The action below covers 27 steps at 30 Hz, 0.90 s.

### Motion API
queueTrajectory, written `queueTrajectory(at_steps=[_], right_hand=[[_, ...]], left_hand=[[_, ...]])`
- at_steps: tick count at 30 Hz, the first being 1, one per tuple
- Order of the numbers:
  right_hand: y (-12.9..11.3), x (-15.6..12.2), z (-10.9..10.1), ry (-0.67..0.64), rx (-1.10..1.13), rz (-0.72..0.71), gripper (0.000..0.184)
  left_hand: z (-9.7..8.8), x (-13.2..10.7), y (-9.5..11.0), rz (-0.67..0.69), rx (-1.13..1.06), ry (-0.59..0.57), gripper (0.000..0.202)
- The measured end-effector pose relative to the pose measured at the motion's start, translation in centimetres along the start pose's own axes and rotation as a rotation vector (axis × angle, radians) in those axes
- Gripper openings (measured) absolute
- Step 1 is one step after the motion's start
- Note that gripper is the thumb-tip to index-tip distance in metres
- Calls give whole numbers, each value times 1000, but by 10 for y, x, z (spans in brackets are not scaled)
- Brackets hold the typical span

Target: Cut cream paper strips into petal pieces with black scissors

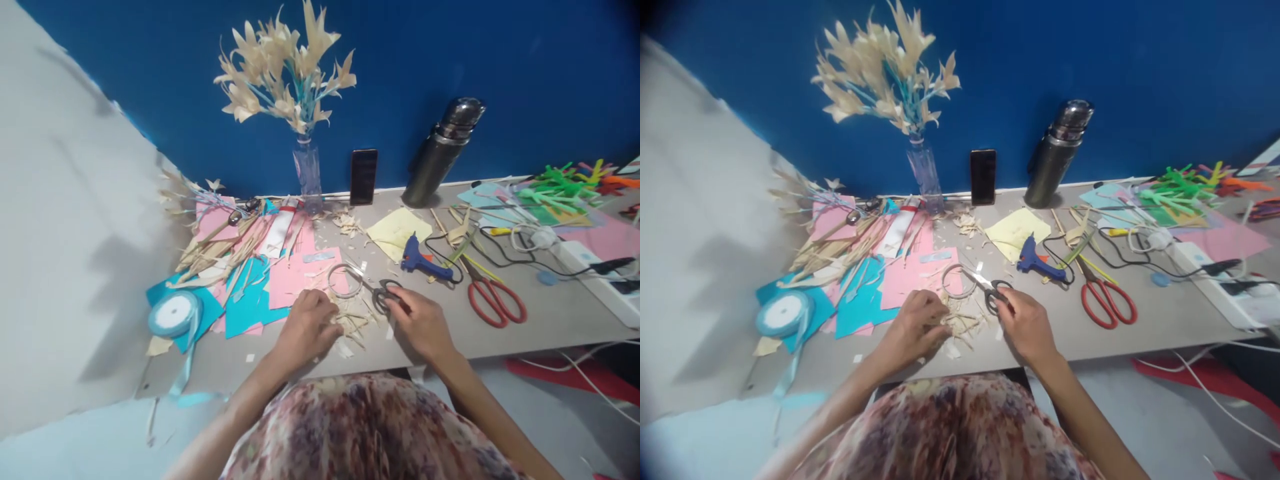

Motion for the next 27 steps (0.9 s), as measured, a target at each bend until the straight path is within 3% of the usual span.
queueTrajectory(at_steps=[5, 10, 12, 19, 23, 25, 27], right_hand=[[-10, 18, 22, -32, 4, -124, 27], [-4, 29, 25, -2, -39, -135, 32], [-2, 30, 29, -24, -77, -121, 35], [-1, 27, 40, -147, -224, -77, 36], [-12, 28, 34, -93, -207, -169, 32], [-20, 26, 29, -34, -172, -236, 29], [-22, 25, 28, -3, -154, -263, 28]], left_hand=[[-28, 5, -31, -148, -180, 144, 17], [-47, 10, -77, -409, 12, 196, 13], [-47, 14, -81, -430, 90, 159, 13], [-27, 26, -68, -330, 213, 79, 11], [-39, 24, -78, -399, -36, 158, 16], [-43, 19, -93, -515, -344, 169, 14], [-36, 15, -103, -624, -747, 115, 16]])
Point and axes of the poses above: each hand's wrist, its own x-axis towards the middle knuckle, its own z-axis out of the palm, y = z × x, the point moved 10 cm from there along x, towards the middle knuckle, and after that the axes turned 9 degrees about -z, right-handed, at the moved point
